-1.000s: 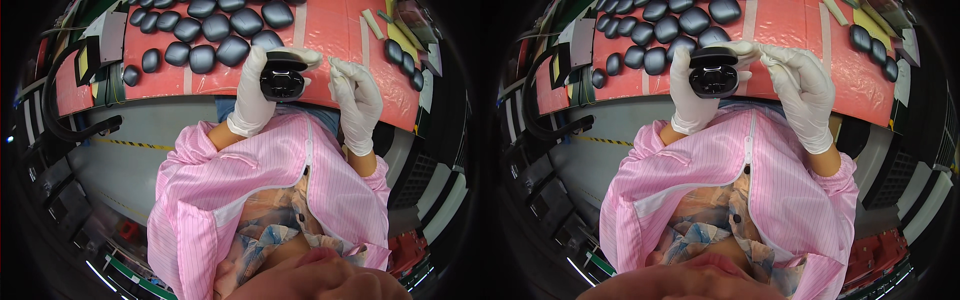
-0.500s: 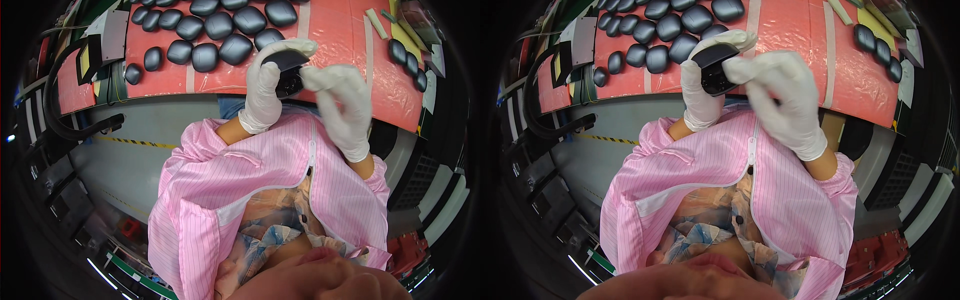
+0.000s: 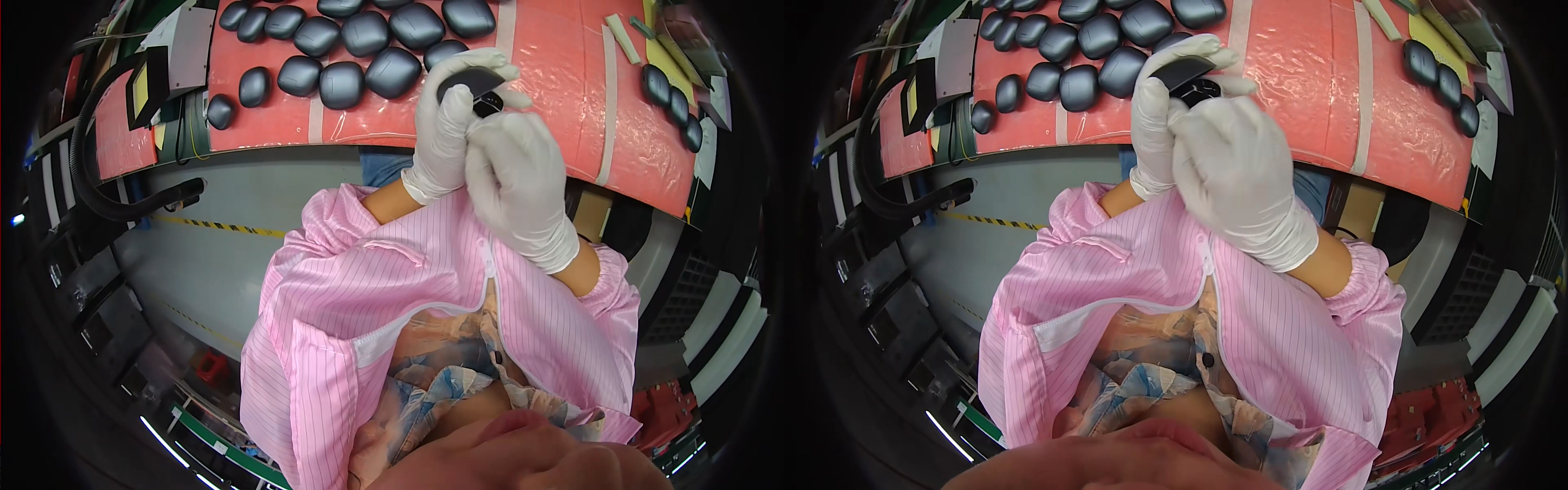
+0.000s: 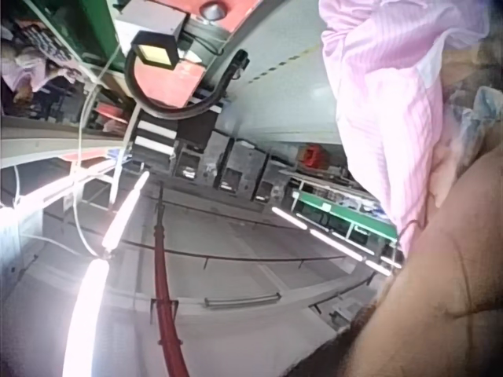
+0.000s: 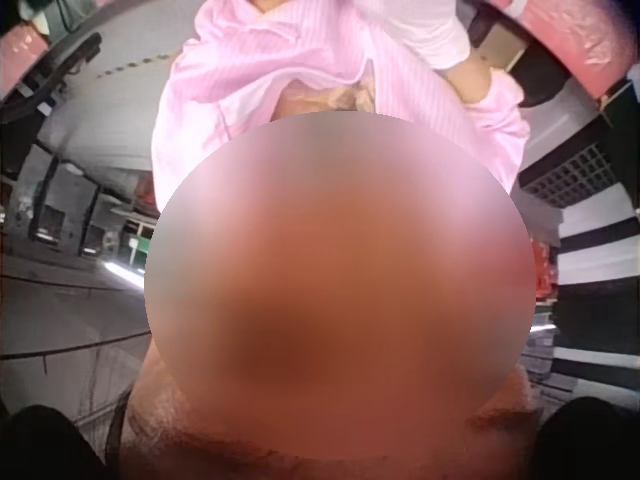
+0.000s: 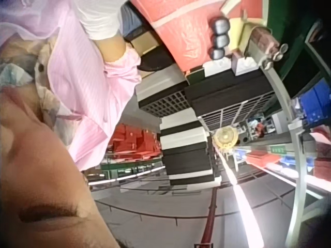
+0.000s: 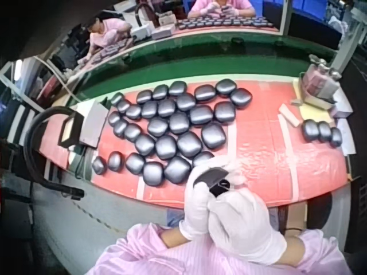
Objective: Cleaning and inspecting small grey electronic device cases with a cloth at a factory workbench.
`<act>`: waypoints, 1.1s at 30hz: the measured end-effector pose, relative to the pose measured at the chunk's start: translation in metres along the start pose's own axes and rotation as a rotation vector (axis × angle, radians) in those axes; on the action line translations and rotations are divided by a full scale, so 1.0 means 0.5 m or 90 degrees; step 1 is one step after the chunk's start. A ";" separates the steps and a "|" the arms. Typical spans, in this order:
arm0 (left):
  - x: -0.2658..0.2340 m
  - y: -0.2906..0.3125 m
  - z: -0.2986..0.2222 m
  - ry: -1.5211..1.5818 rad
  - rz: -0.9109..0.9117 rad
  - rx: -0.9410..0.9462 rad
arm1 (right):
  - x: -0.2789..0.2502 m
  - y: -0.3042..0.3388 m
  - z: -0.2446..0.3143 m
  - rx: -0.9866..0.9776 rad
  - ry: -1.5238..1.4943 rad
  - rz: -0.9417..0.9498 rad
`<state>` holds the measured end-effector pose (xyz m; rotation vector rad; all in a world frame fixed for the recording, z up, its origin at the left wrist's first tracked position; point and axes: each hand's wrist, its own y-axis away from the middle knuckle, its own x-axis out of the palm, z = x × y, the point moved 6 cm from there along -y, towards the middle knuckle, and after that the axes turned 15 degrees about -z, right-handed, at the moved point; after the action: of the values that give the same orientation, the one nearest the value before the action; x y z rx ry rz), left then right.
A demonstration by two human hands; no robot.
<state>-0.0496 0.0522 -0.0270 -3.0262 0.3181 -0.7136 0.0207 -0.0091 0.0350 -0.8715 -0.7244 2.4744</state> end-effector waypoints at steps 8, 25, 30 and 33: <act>-0.005 -0.009 0.005 0.128 0.049 -0.067 | -0.043 0.042 -0.068 0.485 -0.407 0.082; -0.012 0.010 0.013 0.054 0.002 -0.069 | 0.005 -0.007 -0.016 -0.048 -0.043 0.079; -0.004 0.019 0.028 -0.042 0.020 -0.095 | -0.017 -0.001 0.003 -0.115 0.140 0.044; -0.008 0.025 0.046 -0.035 -0.004 -0.121 | -0.023 0.009 0.002 -0.097 0.219 0.036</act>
<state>-0.0451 0.0400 -0.0501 -3.2196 0.3966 -0.6322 0.0273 -0.0189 0.0380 -1.3495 -0.7782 2.2519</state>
